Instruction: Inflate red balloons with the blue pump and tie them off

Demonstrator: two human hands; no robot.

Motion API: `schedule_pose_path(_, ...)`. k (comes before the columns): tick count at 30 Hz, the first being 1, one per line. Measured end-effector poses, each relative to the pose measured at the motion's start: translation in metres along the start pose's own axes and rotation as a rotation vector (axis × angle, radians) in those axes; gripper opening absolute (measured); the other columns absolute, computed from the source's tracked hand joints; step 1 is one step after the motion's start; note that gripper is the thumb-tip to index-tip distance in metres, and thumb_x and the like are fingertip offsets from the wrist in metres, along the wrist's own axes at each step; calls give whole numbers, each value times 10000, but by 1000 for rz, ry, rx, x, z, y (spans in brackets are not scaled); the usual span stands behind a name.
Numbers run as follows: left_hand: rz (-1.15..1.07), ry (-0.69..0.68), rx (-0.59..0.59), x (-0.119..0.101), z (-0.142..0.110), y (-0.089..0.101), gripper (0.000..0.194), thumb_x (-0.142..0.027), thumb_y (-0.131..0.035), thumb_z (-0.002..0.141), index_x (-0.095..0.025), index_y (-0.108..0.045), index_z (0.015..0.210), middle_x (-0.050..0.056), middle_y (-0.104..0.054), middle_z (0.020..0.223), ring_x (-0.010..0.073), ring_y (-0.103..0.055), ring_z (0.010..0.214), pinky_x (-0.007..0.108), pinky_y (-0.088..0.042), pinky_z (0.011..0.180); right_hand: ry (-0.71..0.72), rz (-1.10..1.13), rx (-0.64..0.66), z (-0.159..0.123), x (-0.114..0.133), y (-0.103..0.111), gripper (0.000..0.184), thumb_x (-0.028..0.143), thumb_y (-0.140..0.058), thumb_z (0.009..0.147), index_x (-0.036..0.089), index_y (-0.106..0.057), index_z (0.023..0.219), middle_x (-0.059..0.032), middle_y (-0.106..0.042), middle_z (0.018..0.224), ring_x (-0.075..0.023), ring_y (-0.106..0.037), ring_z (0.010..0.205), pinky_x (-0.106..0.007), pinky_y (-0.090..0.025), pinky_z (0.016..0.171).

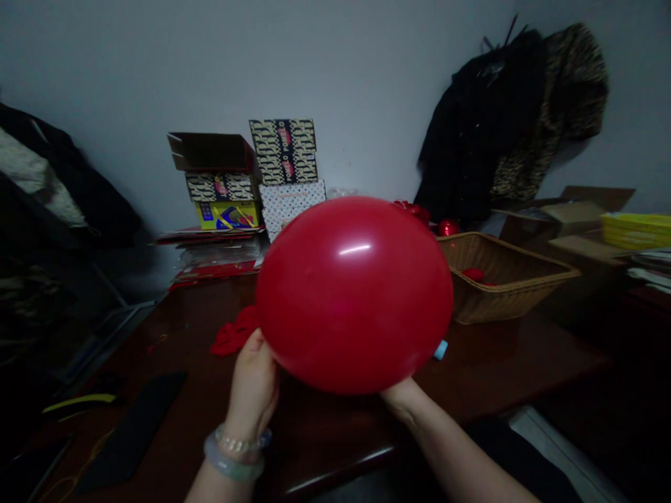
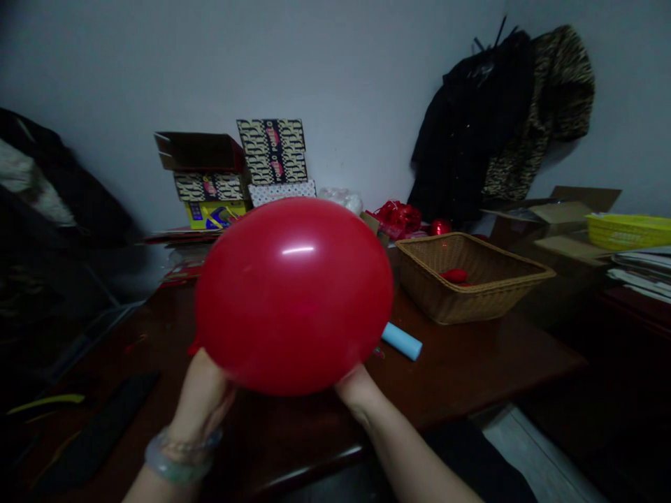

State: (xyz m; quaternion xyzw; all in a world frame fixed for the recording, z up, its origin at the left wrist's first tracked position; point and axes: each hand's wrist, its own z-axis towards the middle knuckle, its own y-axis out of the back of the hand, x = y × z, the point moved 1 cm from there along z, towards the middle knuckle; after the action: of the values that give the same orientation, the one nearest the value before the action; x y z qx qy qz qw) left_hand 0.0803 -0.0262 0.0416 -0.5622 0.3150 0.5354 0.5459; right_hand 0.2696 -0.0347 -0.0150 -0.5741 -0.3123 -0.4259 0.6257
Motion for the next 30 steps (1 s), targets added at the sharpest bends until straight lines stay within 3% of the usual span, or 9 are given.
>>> schedule_pose_path(3, 352, -257, -75, -28, 18, 37, 246, -364, -677, 732, -186, -671, 902, 18, -697, 826, 194, -627, 784, 302, -495, 747, -143, -13, -54, 11, 3, 21, 420, 458, -774, 706, 214, -708, 1042, -102, -711, 1136, -306, -617, 1089, -460, -462, 939)
schedule_pose_path(7, 811, -595, -107, -47, 29, 68, 192, -358, -584, 829, -188, -604, 743, 49, -667, 932, 195, -609, 853, 301, -466, 783, -136, 5, -179, 25, 21, 47, 536, 658, -590, 786, 234, -681, 1099, -109, -680, 1203, -300, -610, 1114, -454, -469, 922)
schedule_pose_path(9, 986, -738, -95, -50, 28, 72, 220, -346, -554, 858, -195, -573, 699, 59, -667, 947, 198, -610, 857, 318, -456, 801, -70, -3, -204, 27, 33, 53, 605, 710, -500, 812, 269, -628, 1206, -89, -595, 1337, -286, -564, 1191, -441, -456, 949)
schedule_pose_path(13, 1127, -959, 40, -53, 19, 69, 133, -270, -568, 848, -208, -593, 734, 43, -706, 922, 201, -635, 860, 360, -449, 882, -58, -20, -61, 25, 41, 53, 742, 772, -463, 787, 366, -414, 1407, -60, -408, 1503, -281, -521, 1251, -460, -436, 972)
schedule_pose_path(17, 1090, -1066, 153, -53, 9, 63, 53, -218, -596, 821, -211, -633, 783, 40, -723, 947, 205, -649, 928, 369, -460, 933, -168, -1, 101, 20, 28, 53, 715, 727, -530, 792, 410, -372, 1414, -45, -431, 1489, -268, -549, 1227, -477, -465, 931)
schedule_pose_path(20, 1012, -1053, 198, -53, 4, 61, 55, -198, -599, 821, -210, -650, 804, 42, -722, 959, 201, -649, 965, 368, -469, 954, -169, 24, 194, 17, 23, 54, 609, 669, -618, 772, 345, -554, 1283, -48, -541, 1401, -261, -531, 1248, -453, -441, 980)
schedule_pose_path(22, 964, -978, 220, -53, 3, 62, 74, -203, -591, 831, -214, -662, 810, 44, -719, 968, 205, -641, 1002, 388, -451, 993, -119, -8, 227, 15, 29, 53, 672, 672, -668, 721, 328, -553, 1288, -58, -527, 1413, -267, -496, 1284, -449, -413, 1019)
schedule_pose_path(26, 848, -724, 279, -60, 0, 64, 150, -269, -568, 860, -221, -674, 765, 70, -665, 1174, 238, -578, 1143, 451, -373, 1074, 66, -100, 232, 9, 51, 46, 1065, 685, -769, 569, 316, -322, 1462, -83, -317, 1547, -290, -343, 1391, -460, -348, 1079)
schedule_pose_path(30, 639, -414, 298, -67, -2, 65, 276, -351, -571, 857, -193, -634, 640, 83, -420, 1481, 326, -453, 1290, 476, -408, 1037, 128, -244, 257, 2, 59, 51, 1289, 581, -860, 496, 351, -101, 1513, -79, -196, 1588, -300, -247, 1433, -495, -302, 1107)
